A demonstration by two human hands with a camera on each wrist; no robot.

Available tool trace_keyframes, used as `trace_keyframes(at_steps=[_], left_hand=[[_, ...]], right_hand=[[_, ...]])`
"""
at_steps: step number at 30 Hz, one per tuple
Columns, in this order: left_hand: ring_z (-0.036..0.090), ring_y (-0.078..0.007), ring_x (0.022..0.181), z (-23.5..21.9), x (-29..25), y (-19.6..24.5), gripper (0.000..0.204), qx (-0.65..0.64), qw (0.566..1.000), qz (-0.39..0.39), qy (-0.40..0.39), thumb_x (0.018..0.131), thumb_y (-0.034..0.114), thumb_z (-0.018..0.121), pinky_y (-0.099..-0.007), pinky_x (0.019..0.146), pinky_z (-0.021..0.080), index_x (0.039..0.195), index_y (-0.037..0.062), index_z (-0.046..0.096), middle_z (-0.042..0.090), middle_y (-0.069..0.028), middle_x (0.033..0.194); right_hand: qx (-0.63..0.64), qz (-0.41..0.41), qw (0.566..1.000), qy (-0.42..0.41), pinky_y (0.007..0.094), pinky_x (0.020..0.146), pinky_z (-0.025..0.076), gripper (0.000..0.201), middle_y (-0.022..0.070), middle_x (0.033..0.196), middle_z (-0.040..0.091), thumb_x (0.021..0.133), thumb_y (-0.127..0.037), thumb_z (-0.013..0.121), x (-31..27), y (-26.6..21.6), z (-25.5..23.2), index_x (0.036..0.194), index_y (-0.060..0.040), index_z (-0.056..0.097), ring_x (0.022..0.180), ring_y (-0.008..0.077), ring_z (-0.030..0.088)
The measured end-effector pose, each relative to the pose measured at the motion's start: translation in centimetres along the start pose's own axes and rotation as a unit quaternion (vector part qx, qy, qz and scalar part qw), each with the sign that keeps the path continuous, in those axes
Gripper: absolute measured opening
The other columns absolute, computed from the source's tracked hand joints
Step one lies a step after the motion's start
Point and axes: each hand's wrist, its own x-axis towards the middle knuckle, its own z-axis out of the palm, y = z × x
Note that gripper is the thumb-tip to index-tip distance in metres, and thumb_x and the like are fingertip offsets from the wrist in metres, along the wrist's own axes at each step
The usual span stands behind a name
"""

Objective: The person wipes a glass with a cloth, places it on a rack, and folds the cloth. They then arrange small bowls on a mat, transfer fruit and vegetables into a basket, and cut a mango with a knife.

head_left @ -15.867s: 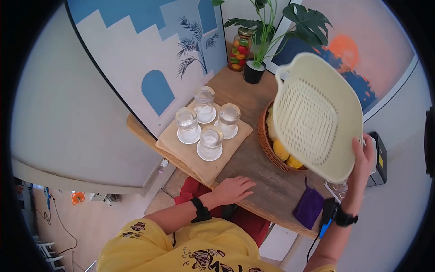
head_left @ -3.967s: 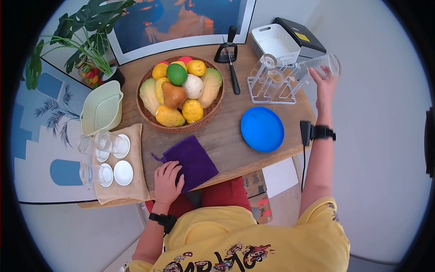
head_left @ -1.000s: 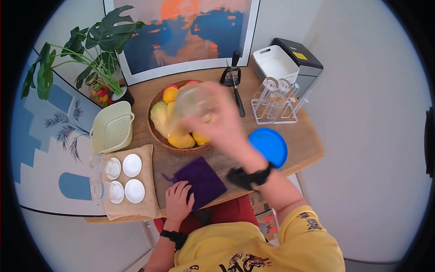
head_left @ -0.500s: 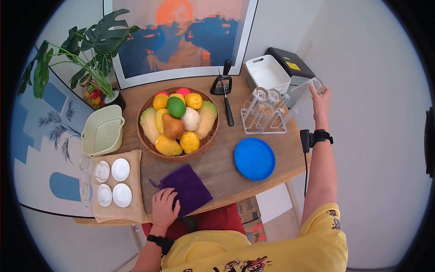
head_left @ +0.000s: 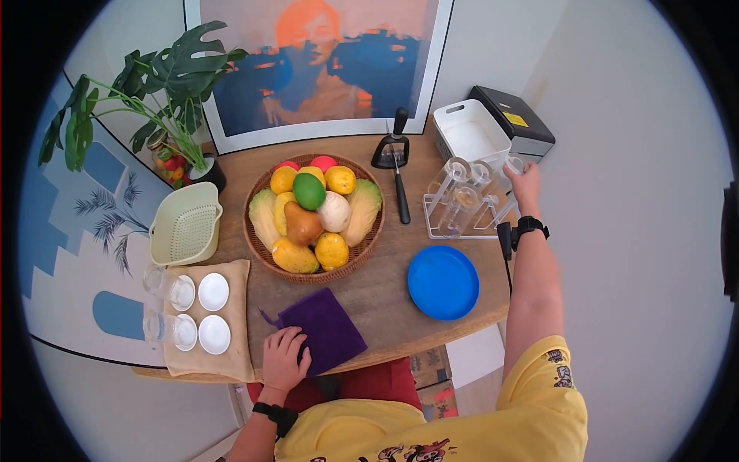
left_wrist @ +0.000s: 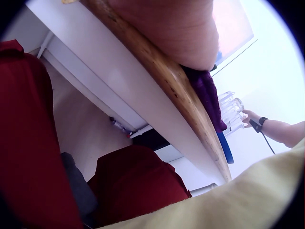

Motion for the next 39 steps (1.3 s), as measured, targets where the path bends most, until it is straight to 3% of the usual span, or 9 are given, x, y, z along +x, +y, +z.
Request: trace_keyframes(at_steps=[5,10,20,22,24,29,31,33,39], left_hand=[[0.056,-0.03,0.113,0.0,0.0,-0.1,0.029,-0.001,1.0,-0.001,-0.004,0.08,0.016,0.068,-0.0455,0.094,0.042,0.107,0.0062,0.064,0.061,-0.0092,0.12],[0.056,-0.031,0.113,0.1,0.0,-0.1,0.028,0.0,1.0,-0.001,-0.005,0.08,0.015,0.068,-0.0457,0.094,0.043,0.106,0.0053,0.064,0.061,-0.0102,0.119],[0.056,-0.0303,0.113,-0.1,0.2,0.0,0.029,0.001,1.0,-0.011,-0.002,0.08,0.015,0.067,-0.045,0.094,0.043,0.106,0.0051,0.065,0.061,-0.0099,0.12],[0.056,-0.0288,0.114,-0.3,0.3,0.1,0.029,0.0,1.0,-0.007,-0.004,0.08,0.016,0.068,-0.0446,0.095,0.043,0.107,0.0057,0.065,0.061,-0.0087,0.12],[0.056,-0.0279,0.114,-0.4,0.3,0.0,0.028,-0.005,1.0,-0.019,-0.009,0.081,0.017,0.068,-0.0446,0.096,0.043,0.107,0.0063,0.065,0.062,-0.0081,0.12],[0.056,-0.0245,0.117,-0.5,-0.3,-0.3,0.026,-0.007,1.0,-0.016,-0.003,0.085,0.02,0.068,-0.0426,0.099,0.043,0.108,0.0083,0.065,0.062,-0.0069,0.121],[0.056,-0.0234,0.117,0.3,-0.8,-0.8,0.026,-0.027,0.999,-0.018,0.014,0.086,0.021,0.067,-0.0419,0.098,0.043,0.109,0.0081,0.065,0.062,-0.0063,0.122],[0.055,-0.0234,0.117,-0.1,-0.9,-0.8,0.026,-0.017,0.999,-0.03,0.015,0.086,0.021,0.067,-0.0417,0.098,0.043,0.108,0.0081,0.064,0.061,-0.0061,0.122],[0.055,-0.0238,0.118,0.0,-1.1,-0.9,0.024,-0.022,0.999,-0.005,0.024,0.088,0.021,0.066,-0.0409,0.096,0.044,0.108,0.0079,0.064,0.061,-0.0061,0.122]], right_hand=[[-0.02,0.046,0.998,-0.046,0.0474,0.105,0.042,0.085,0.022,0.13,0.062,0.072,-0.041,0.083,-0.1,1.0,1.6,0.138,-0.0019,0.047,0.122,0.0365,0.059],[-0.149,0.054,0.984,-0.084,0.0634,0.116,0.019,0.081,0.0136,0.146,0.052,0.073,-0.04,0.082,-0.6,-0.2,1.7,0.14,-0.0091,0.05,0.14,0.0294,0.043],[-0.266,0.004,0.957,-0.113,0.0686,0.115,0.02,0.08,0.0095,0.151,0.048,0.077,-0.045,0.079,-0.7,0.8,3.1,0.142,-0.0108,0.05,0.15,0.0318,0.024],[-0.313,-0.088,0.944,-0.06,0.0572,0.116,0.027,0.076,0.0177,0.142,0.053,0.077,-0.049,0.077,0.4,3.2,4.0,0.137,-0.0076,0.055,0.14,0.0366,0.039],[-0.378,-0.169,0.903,-0.114,0.0513,0.114,0.034,0.074,0.0199,0.138,0.055,0.079,-0.051,0.075,2.4,4.9,4.0,0.133,-0.0043,0.057,0.135,0.0374,0.045],[-0.358,-0.179,0.911,-0.095,0.0512,0.099,0.047,0.072,0.0252,0.125,0.063,0.08,-0.057,0.072,3.4,4.9,2.2,0.126,-0.0015,0.063,0.119,0.041,0.057],[-0.348,-0.117,0.917,-0.154,0.0543,0.1,0.046,0.072,0.0233,0.127,0.062,0.083,-0.056,0.069,5.3,6.3,2.6,0.13,-0.0011,0.06,0.122,0.0426,0.054],[-0.358,-0.127,0.916,-0.13,0.0553,0.104,0.044,0.075,0.0203,0.138,0.055,0.081,-0.044,0.075,6.6,8.0,3.2,0.14,-0.004,0.051,0.125,0.0438,0.052],[-0.262,-0.145,0.954,0.001,0.0499,0.107,0.043,0.066,0.019,0.142,0.053,0.085,-0.025,0.075,5.6,0.4,1.1,0.141,-0.0025,0.049,0.131,0.0392,0.049]])
